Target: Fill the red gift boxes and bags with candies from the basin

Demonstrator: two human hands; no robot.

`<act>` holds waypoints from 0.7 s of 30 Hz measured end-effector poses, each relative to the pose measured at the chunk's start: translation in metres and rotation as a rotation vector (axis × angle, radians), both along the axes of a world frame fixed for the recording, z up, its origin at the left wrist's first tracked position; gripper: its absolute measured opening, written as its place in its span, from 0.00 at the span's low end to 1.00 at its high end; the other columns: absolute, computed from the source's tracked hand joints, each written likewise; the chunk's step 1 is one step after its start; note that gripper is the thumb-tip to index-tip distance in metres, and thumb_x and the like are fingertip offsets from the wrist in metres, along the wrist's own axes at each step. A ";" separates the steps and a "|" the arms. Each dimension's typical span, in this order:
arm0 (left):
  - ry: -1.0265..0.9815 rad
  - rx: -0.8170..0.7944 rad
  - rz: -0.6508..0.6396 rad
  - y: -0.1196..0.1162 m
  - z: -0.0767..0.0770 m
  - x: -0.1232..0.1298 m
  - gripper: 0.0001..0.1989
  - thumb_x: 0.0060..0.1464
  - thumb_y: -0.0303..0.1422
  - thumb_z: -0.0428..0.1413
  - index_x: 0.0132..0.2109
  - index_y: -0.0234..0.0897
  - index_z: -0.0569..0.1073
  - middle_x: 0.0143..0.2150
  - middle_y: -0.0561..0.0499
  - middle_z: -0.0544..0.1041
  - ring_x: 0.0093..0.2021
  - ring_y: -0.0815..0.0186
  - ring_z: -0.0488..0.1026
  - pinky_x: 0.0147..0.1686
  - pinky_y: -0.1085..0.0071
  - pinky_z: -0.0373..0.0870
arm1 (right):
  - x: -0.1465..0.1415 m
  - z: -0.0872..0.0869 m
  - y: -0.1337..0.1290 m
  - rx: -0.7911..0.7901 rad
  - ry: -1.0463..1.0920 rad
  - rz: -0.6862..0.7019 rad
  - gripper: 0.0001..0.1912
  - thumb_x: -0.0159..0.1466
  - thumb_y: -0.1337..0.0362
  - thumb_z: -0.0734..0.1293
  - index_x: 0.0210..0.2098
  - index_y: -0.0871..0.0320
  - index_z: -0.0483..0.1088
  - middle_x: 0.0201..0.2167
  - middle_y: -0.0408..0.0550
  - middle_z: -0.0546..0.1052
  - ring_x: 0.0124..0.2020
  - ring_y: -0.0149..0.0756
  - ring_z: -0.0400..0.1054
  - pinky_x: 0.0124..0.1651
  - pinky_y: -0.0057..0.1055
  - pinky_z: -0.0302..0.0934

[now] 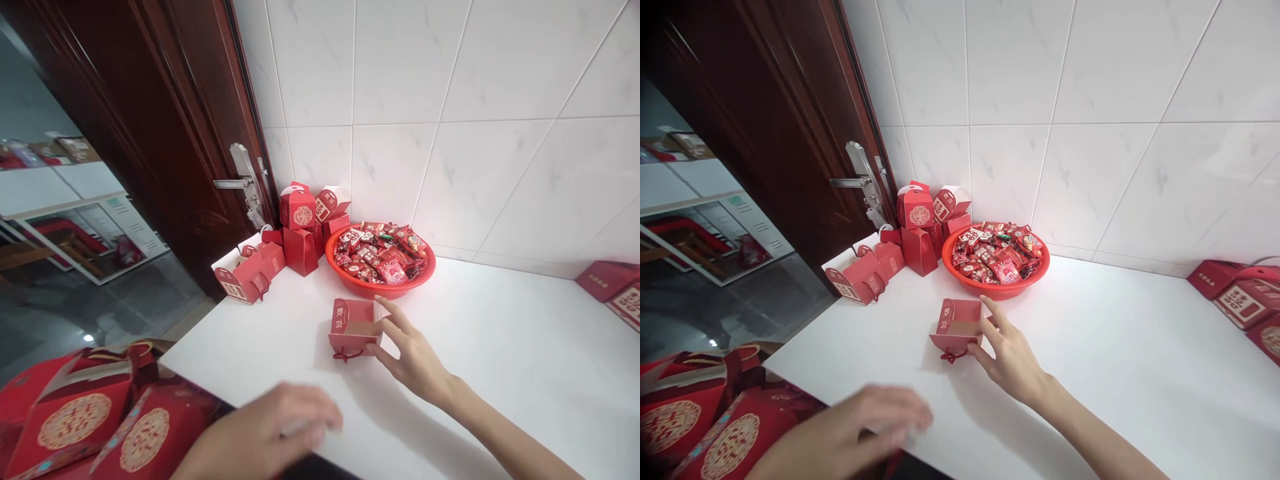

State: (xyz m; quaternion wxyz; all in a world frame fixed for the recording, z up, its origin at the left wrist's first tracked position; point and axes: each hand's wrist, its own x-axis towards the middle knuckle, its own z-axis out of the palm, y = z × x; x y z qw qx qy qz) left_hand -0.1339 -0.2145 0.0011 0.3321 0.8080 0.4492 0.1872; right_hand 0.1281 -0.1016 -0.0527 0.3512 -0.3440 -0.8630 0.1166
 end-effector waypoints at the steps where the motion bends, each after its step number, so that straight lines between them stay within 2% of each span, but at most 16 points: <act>1: -0.026 0.026 0.047 0.020 0.003 0.002 0.15 0.67 0.40 0.51 0.52 0.48 0.80 0.53 0.51 0.81 0.54 0.61 0.76 0.57 0.68 0.71 | 0.000 0.000 -0.004 0.010 0.001 -0.001 0.02 0.70 0.64 0.63 0.41 0.53 0.67 0.65 0.63 0.64 0.43 0.43 0.77 0.42 0.42 0.76; 3: -0.079 0.157 0.132 0.056 0.007 0.012 0.17 0.68 0.39 0.48 0.53 0.45 0.79 0.59 0.48 0.77 0.60 0.59 0.72 0.61 0.65 0.67 | 0.000 0.001 -0.010 0.025 0.009 -0.005 0.05 0.71 0.61 0.62 0.41 0.54 0.68 0.63 0.63 0.66 0.42 0.42 0.77 0.41 0.41 0.76; 5: -0.067 0.252 0.170 0.083 0.010 0.026 0.18 0.68 0.39 0.47 0.54 0.44 0.79 0.62 0.47 0.73 0.62 0.58 0.70 0.62 0.63 0.66 | 0.000 0.003 -0.014 0.021 0.022 -0.006 0.09 0.73 0.59 0.60 0.41 0.55 0.69 0.62 0.63 0.68 0.42 0.42 0.77 0.42 0.40 0.75; 7: 0.046 0.268 0.131 0.098 0.012 0.043 0.19 0.68 0.41 0.47 0.45 0.42 0.82 0.62 0.46 0.72 0.63 0.55 0.68 0.61 0.61 0.66 | 0.001 0.007 -0.017 0.007 0.034 -0.001 0.13 0.74 0.60 0.57 0.42 0.55 0.72 0.61 0.62 0.68 0.42 0.40 0.77 0.43 0.40 0.75; 10: 0.237 0.205 0.058 0.107 0.015 0.060 0.24 0.67 0.43 0.47 0.28 0.39 0.78 0.50 0.45 0.78 0.52 0.55 0.75 0.50 0.62 0.71 | 0.003 0.011 -0.017 -0.018 0.042 -0.031 0.16 0.75 0.61 0.55 0.43 0.54 0.74 0.59 0.60 0.70 0.39 0.38 0.77 0.41 0.38 0.75; 12: 0.302 0.167 0.066 0.109 0.020 0.063 0.22 0.64 0.42 0.50 0.25 0.38 0.75 0.43 0.46 0.79 0.46 0.56 0.76 0.44 0.64 0.71 | 0.006 0.011 -0.016 -0.028 0.050 -0.077 0.17 0.75 0.61 0.55 0.38 0.55 0.74 0.57 0.59 0.71 0.36 0.37 0.77 0.38 0.37 0.74; 13: 0.321 0.152 0.075 0.110 0.023 0.061 0.20 0.61 0.41 0.52 0.24 0.38 0.74 0.44 0.46 0.79 0.47 0.55 0.77 0.43 0.64 0.70 | 0.007 0.010 -0.015 -0.038 0.054 -0.098 0.17 0.74 0.61 0.56 0.35 0.55 0.73 0.56 0.58 0.72 0.35 0.37 0.77 0.37 0.37 0.74; 17: 0.372 0.082 0.103 0.115 0.034 0.043 0.12 0.54 0.39 0.58 0.25 0.40 0.75 0.57 0.48 0.76 0.57 0.50 0.73 0.51 0.62 0.68 | 0.015 0.005 -0.008 -0.076 0.043 -0.166 0.16 0.71 0.63 0.60 0.28 0.55 0.71 0.53 0.55 0.74 0.34 0.37 0.77 0.35 0.35 0.72; 21: 0.406 0.020 0.110 0.118 0.035 0.030 0.05 0.50 0.36 0.59 0.30 0.43 0.79 0.57 0.50 0.76 0.55 0.50 0.74 0.49 0.63 0.68 | 0.018 0.007 -0.003 0.026 -0.080 -0.159 0.10 0.66 0.66 0.68 0.27 0.55 0.70 0.52 0.56 0.76 0.46 0.47 0.75 0.43 0.42 0.72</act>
